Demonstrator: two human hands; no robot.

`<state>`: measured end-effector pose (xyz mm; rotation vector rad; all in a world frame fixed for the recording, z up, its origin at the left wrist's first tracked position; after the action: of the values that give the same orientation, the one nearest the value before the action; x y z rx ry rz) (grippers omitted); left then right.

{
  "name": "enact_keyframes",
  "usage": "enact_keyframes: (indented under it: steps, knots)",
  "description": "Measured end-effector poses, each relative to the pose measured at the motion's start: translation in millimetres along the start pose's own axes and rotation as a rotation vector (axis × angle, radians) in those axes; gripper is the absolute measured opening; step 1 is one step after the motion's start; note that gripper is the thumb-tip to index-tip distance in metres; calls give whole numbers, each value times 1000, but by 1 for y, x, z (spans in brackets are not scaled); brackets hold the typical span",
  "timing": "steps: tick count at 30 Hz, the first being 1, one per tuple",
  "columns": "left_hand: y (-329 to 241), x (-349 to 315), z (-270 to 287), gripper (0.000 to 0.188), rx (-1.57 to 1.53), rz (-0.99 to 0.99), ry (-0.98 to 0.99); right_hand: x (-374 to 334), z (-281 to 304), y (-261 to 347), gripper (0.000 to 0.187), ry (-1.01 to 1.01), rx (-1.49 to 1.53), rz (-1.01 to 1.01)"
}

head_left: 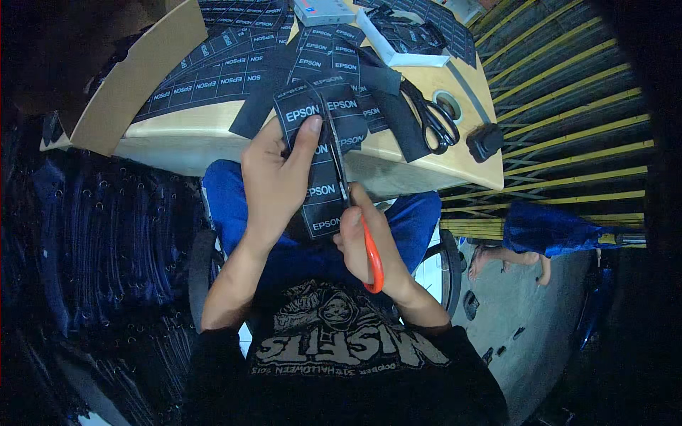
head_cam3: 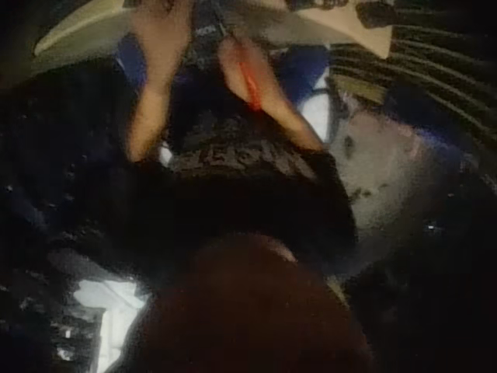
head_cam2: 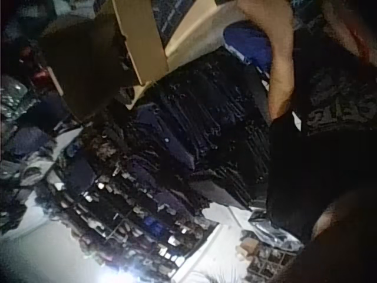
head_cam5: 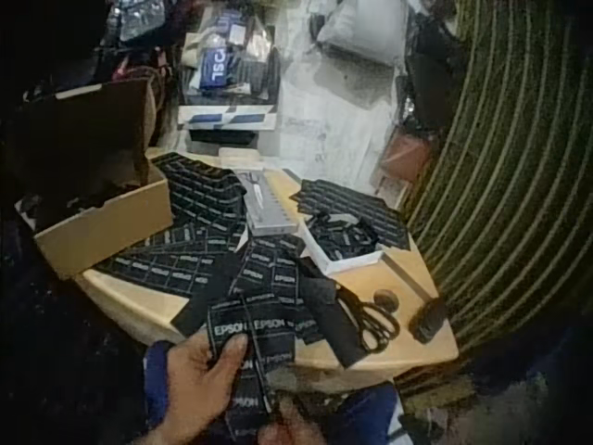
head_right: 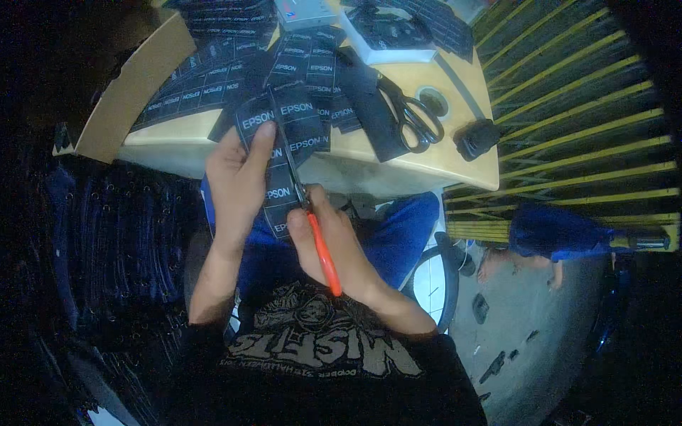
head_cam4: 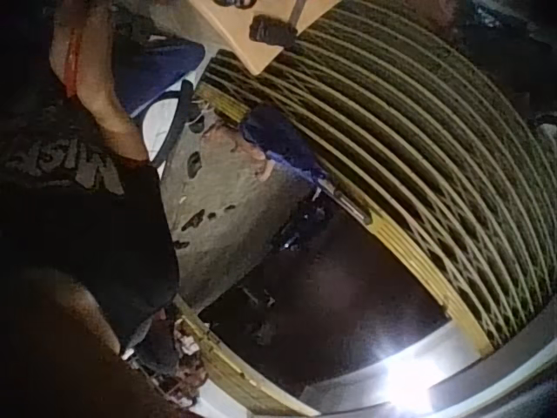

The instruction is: Cutting individual labels from a printed sheet using scissors.

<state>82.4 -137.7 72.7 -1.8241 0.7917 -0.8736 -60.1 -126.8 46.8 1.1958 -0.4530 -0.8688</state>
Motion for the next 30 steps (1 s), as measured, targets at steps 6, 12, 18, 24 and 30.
enact_keyframes:
  steps: [6, 12, 18, 24, 30]
  knots:
    - [2, -1, 5, 21, 64, 35, -25, 0, -1, 0, 41, -30, -15, -23]
    - [2, -2, 3, 21, -3, 32, -33, 2, -3, -7, 35, -47, -2, -5]
    - [3, -2, 3, 21, -19, 37, -40, 3, -1, 5, 35, -12, -44, 29]
    - [-2, -2, 0, 22, -14, 26, -22, 6, 2, 11, 33, -60, -44, 38]
    - [0, -1, 3, 22, 20, 49, -22, 8, 4, 14, 35, -44, -111, 45]
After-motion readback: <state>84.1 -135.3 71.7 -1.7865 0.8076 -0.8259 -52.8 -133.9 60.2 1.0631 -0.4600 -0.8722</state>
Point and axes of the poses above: each hand's wrist, its own x-axis towards the middle knuckle, its own z-axis out of the back of the hand, y = z × x, the point moved 7 cm from there along x, towards the middle knuckle, and after that the axes turned 5 degrees about -x, right-handed, at the moved point
